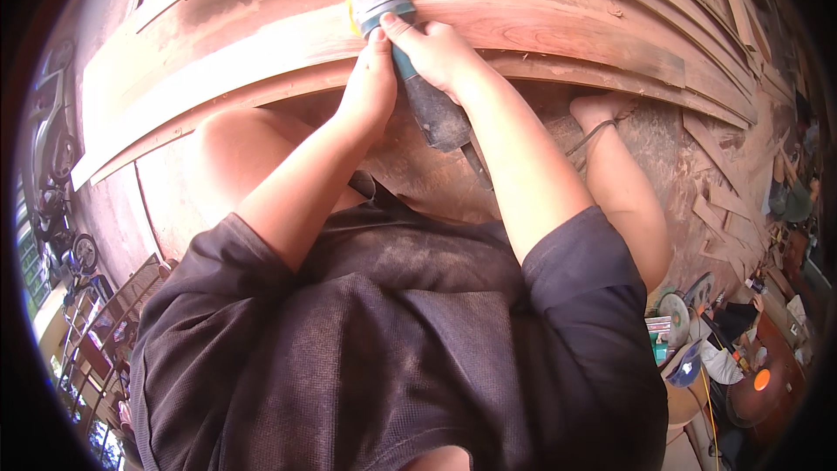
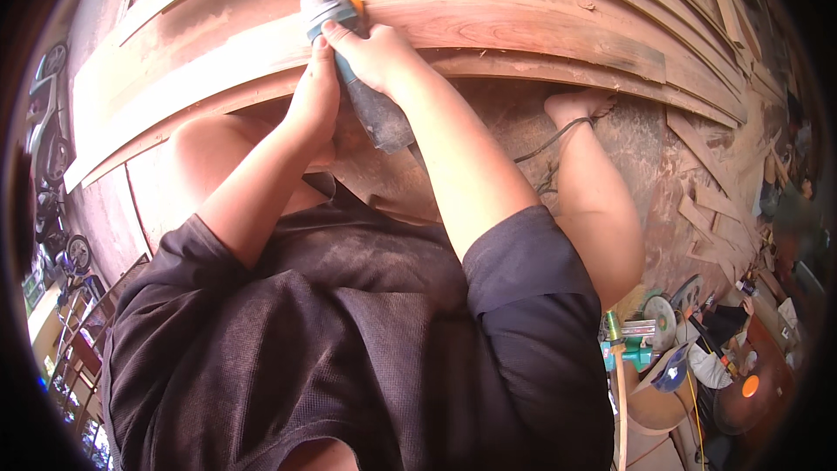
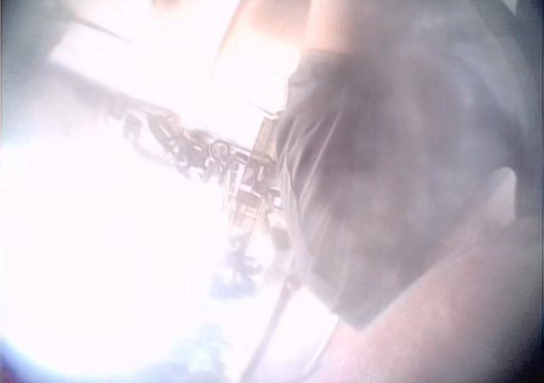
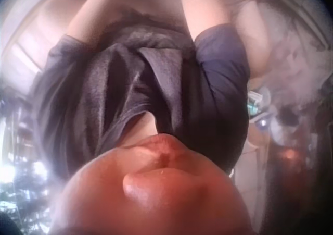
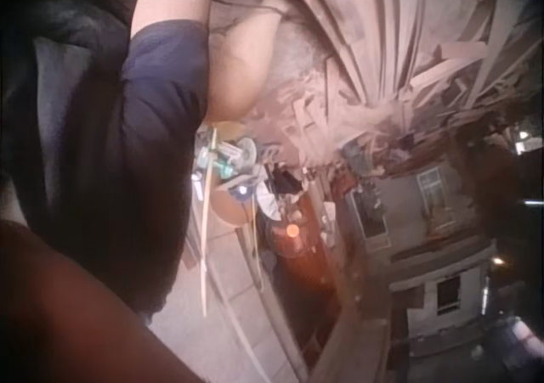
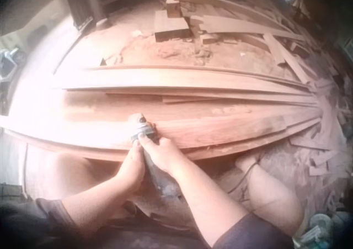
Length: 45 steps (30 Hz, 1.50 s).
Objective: The person uses an angle grinder with a sanding disc to sand the surface of a long wooden plank. They sit on the floor and move the tool back and forth along the plank, occasionally adjusting their position and the plank's orientation.
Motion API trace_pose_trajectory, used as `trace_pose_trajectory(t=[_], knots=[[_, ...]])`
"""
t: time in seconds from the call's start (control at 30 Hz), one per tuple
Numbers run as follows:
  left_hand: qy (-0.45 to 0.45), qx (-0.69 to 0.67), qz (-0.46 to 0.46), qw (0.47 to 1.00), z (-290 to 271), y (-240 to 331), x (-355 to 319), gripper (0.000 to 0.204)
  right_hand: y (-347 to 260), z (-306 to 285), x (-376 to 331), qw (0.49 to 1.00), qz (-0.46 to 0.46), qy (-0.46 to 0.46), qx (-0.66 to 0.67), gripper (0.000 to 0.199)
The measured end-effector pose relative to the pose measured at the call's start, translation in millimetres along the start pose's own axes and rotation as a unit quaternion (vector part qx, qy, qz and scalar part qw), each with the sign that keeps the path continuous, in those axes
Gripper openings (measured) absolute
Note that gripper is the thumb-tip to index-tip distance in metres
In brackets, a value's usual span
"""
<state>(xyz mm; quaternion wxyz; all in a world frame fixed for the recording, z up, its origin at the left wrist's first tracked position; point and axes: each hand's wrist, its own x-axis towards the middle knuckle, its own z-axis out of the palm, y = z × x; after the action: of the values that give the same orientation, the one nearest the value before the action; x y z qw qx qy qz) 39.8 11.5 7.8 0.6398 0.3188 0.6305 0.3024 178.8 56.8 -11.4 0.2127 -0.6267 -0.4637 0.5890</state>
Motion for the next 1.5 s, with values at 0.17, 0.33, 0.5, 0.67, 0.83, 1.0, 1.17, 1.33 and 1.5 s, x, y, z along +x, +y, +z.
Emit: trace_pose_trajectory(t=[0.17, 0.33, 0.5, 0.67, 0.83, 1.0, 1.17, 1.33, 1.5], knots=[[-0.018, 0.067, 0.035, 0.997, 46, 10, -16, 0.081, 5, -53, -12, 0.997, 0.013, -0.061, -0.049, 0.089], [-0.077, 0.142, 0.050, 0.986, 145, -11, 29, 0.086, 60, -147, -40, 0.992, 0.049, 0.025, 0.111, 0.088], [-0.201, 0.173, 0.090, 0.960, 255, -12, 68, 0.079, 88, -223, -78, 0.953, 0.085, 0.199, 0.211, 0.078], [-0.285, 0.171, -0.002, 0.943, 271, 20, 52, 0.079, 112, -237, -80, 0.913, 0.088, 0.229, 0.325, 0.080], [-0.168, 0.214, 0.033, 0.962, 200, 10, 26, 0.077, 88, -179, -73, 0.961, 0.066, 0.166, 0.211, 0.090], [-0.047, 0.050, 0.031, 0.997, 133, -14, -5, 0.069, 59, -114, -53, 0.995, 0.026, 0.030, 0.096, 0.094], [-0.019, 0.034, 0.062, 0.997, 157, -54, -13, 0.073, 75, -137, -72, 0.999, 0.019, 0.017, -0.019, 0.090], [-0.104, 0.184, 0.042, 0.976, 236, -39, -2, 0.073, 143, -206, -91, 0.982, 0.048, 0.095, 0.155, 0.108], [-0.211, 0.433, 0.166, 0.861, 295, 8, 15, 0.075, 163, -254, -113, 0.919, -0.004, 0.292, 0.265, 0.084]])
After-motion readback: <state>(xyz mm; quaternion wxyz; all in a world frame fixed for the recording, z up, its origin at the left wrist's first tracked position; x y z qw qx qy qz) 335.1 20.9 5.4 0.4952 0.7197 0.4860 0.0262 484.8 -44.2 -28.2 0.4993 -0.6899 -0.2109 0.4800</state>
